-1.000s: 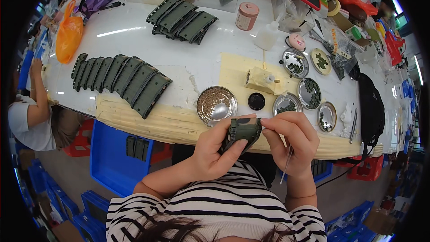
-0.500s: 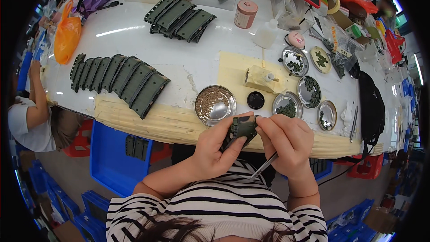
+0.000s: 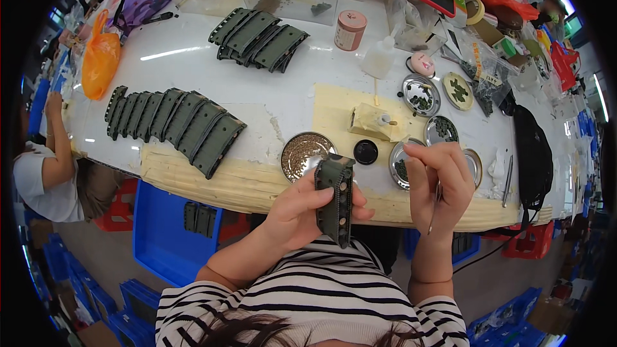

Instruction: Cleaning and assembling plastic model tank components at a workshop bench.

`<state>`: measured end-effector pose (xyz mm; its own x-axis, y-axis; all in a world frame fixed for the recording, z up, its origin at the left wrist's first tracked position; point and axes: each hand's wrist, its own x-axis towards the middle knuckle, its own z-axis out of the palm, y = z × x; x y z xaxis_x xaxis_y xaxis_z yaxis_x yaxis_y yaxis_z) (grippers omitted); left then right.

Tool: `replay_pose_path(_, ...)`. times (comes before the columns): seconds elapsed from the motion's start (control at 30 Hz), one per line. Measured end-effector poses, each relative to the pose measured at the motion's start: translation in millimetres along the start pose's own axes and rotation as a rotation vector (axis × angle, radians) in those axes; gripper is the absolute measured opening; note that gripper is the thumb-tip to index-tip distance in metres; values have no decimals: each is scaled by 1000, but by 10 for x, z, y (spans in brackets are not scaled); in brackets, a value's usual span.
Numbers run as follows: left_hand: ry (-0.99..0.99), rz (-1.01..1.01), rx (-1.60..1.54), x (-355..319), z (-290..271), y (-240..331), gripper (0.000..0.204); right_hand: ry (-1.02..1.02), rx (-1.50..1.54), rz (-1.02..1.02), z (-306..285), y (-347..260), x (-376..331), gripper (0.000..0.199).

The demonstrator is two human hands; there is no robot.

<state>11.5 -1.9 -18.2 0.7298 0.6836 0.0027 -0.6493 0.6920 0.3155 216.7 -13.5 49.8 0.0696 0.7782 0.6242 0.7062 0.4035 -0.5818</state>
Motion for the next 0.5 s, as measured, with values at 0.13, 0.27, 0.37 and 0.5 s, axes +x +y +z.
replay_pose_path(0.13, 48, -56, -82, 29, 77, -1, 32, 16, -72, 52, 42, 65, 70, 19)
replay_pose_path(0.27, 82, -33, 6, 26, 67, -11, 33, 41, -75, 47, 105, 169, 136, 17)
replay_pose_path(0.37, 95, -21, 22, 32, 74, 2, 33, 8, -77, 83, 139, 234, 165, 19)
replay_pose_path(0.5, 106, -34, -20, 69, 66, 31, 32, -26, -69, 108, 214, 273, 167, 20)
